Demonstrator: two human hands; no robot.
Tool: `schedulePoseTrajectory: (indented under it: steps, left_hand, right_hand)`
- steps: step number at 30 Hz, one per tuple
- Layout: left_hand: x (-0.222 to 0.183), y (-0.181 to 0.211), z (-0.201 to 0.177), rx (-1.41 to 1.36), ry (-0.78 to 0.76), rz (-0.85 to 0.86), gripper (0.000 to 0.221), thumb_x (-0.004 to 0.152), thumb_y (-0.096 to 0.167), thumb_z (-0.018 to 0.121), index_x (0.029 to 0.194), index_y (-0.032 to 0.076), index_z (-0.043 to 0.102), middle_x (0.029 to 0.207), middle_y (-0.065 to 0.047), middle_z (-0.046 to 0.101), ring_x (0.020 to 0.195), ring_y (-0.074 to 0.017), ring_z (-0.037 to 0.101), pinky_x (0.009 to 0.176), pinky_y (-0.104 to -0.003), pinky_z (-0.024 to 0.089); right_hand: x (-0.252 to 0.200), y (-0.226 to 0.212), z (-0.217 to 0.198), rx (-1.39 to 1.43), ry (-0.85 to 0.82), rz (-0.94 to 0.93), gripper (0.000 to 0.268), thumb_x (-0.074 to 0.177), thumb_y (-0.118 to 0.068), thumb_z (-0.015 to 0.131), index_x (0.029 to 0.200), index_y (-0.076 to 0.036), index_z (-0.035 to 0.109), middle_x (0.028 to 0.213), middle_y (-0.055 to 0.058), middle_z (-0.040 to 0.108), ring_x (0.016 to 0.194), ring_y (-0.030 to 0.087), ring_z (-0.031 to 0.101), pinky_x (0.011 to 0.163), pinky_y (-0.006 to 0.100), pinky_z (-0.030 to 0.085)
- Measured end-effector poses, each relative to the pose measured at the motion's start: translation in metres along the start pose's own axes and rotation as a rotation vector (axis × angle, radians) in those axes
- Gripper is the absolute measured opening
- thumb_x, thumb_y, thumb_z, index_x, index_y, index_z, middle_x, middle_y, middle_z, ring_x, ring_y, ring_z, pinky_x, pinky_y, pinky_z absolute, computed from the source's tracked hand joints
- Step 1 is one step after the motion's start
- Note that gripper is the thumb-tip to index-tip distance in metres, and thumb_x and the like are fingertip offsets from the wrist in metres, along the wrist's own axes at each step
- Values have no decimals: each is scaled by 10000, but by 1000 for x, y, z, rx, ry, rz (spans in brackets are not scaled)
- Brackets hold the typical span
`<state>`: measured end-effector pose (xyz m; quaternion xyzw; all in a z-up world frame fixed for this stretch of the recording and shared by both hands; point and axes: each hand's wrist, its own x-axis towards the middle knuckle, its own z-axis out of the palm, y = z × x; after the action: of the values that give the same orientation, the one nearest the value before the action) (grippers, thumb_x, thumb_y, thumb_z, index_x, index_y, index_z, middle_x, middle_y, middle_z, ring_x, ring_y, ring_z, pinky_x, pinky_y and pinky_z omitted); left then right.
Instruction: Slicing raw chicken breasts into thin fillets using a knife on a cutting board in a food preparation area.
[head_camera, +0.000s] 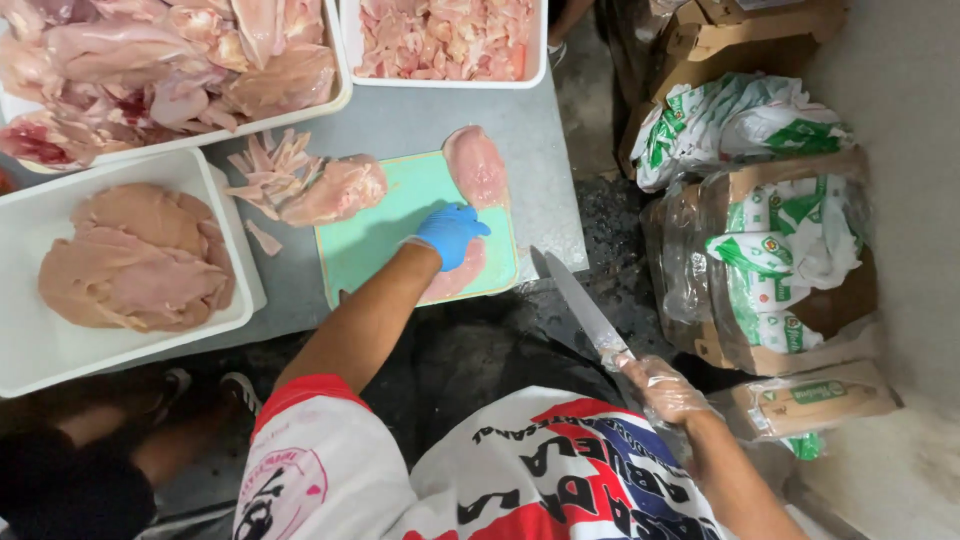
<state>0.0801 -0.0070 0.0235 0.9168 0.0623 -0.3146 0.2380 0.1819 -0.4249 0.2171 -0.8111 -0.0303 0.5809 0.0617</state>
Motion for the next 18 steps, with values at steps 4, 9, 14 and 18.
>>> schedulePoseTrajectory:
  steps: [4, 9, 14, 18]
  left_hand:
    - [-11, 12, 19, 454, 32, 78, 413, 873, 171, 647, 1265, 283, 711, 1296, -66, 630, 1167, -350, 608, 914, -462, 528]
    - [-59, 62, -59, 252, -388, -26, 205, 798, 263, 544, 927, 185, 683, 986, -78, 664, 874, -302, 610, 752, -395, 501]
    - [-41, 36, -115, -92, -277, -154, 535, 836, 296, 621, 1362, 207, 667, 1284, -41, 735, 1118, -302, 707, 909, -423, 572]
    - [42, -14, -106, -176, 120, -340, 821, 781, 424, 738, 1498, 193, 413, 1369, -141, 547, 1203, -386, 574, 954, -498, 506]
  right_hand:
    - [17, 51, 6, 120, 59, -68, 860, 962, -709, 341, 1439, -53, 628, 1563, 194, 593, 1440, 348, 589, 1270, 538, 419]
    - [-3, 78, 18, 173, 83, 173, 900, 950, -779, 356, 1549, -123, 503, 1648, 138, 490, 1487, 341, 529, 1283, 562, 361]
    - [35, 133, 38, 379, 146, 315, 831, 937, -753, 485, 1541, -187, 565, 1573, 190, 602, 1385, 408, 633, 1208, 542, 414]
    - [31, 103, 17, 236, 130, 164, 703, 975, -673, 473, 1391, -168, 729, 1335, 153, 800, 1248, 315, 731, 1133, 418, 454]
